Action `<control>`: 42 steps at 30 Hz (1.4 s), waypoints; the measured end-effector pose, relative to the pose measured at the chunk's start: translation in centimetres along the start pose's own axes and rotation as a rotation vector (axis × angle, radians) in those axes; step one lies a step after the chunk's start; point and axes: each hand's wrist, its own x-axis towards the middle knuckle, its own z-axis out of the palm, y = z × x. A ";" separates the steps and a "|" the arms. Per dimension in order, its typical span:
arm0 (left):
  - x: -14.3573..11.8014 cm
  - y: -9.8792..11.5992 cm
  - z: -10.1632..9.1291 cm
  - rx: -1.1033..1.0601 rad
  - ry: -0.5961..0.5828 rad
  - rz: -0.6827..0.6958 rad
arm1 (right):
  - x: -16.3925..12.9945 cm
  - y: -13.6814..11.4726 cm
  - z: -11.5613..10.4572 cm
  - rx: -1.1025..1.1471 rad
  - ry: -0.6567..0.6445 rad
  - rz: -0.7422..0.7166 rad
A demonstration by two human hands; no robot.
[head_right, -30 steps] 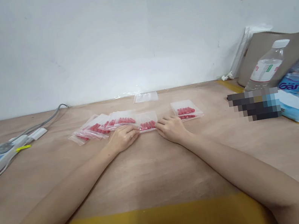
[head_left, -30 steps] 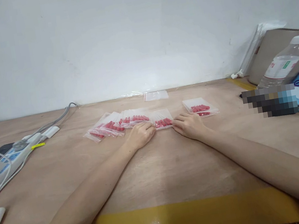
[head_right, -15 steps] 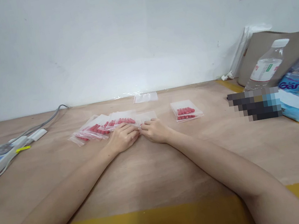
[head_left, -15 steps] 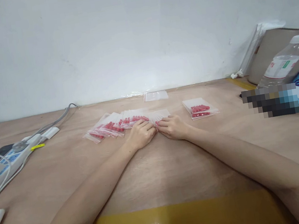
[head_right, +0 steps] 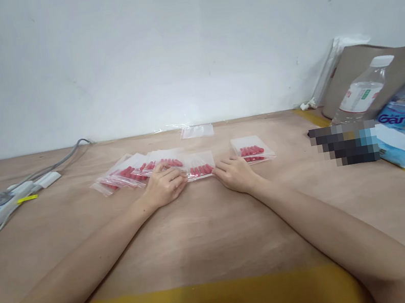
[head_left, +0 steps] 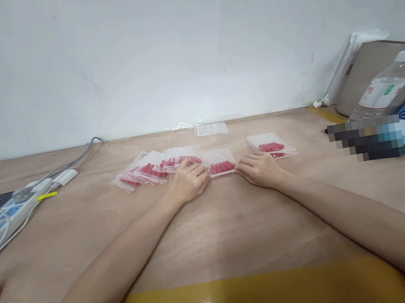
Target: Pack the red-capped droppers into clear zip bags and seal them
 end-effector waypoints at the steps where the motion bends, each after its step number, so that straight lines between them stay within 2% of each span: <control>1: 0.0 0.0 0.0 0.024 0.008 0.015 | -0.1 0.1 0.0 -0.002 -0.001 0.021; 7: -0.3 0.1 0.2 0.062 0.068 0.033 | 0.0 -0.7 -0.1 -0.008 0.000 0.108; 11: -0.3 0.3 0.2 0.021 0.047 0.027 | 0.4 -2.1 -0.1 -0.004 -0.006 0.209; 15: -0.6 -0.3 -0.2 0.058 -0.016 -0.113 | 0.6 -2.1 0.2 -0.011 -0.010 0.264; 19: -1.2 -1.4 -0.7 0.209 -0.105 -0.307 | -0.3 0.8 -0.3 -0.010 0.111 0.324; 22: -1.6 -2.0 -0.7 0.246 -0.157 -0.343 | -1.8 3.8 -1.1 -0.049 0.225 0.395; 24: -1.6 -2.1 -0.6 0.231 -0.178 -0.335 | -3.1 5.5 -1.6 -0.070 0.227 0.443; 26: -1.7 -2.1 -0.4 0.201 -0.185 -0.317 | -4.6 6.6 -2.0 -0.070 0.166 0.466; 29: -1.6 -1.8 -0.1 0.153 -0.183 -0.291 | -6.4 7.1 -2.4 -0.068 0.009 0.452; 32: -0.9 -1.2 0.5 0.101 -0.185 -0.265 | -6.3 6.3 -3.2 -0.104 -0.025 0.447; 36: 0.9 0.1 2.1 -0.056 -0.181 -0.243 | -3.0 3.7 -3.7 -0.017 0.040 0.327; 40: 2.1 0.8 3.5 -0.150 -0.150 -0.263 | 1.1 0.9 -2.4 0.072 -0.070 0.112; 42: 1.8 0.7 3.5 -0.145 -0.126 -0.282 | 2.4 0.0 -1.3 0.041 -0.138 0.075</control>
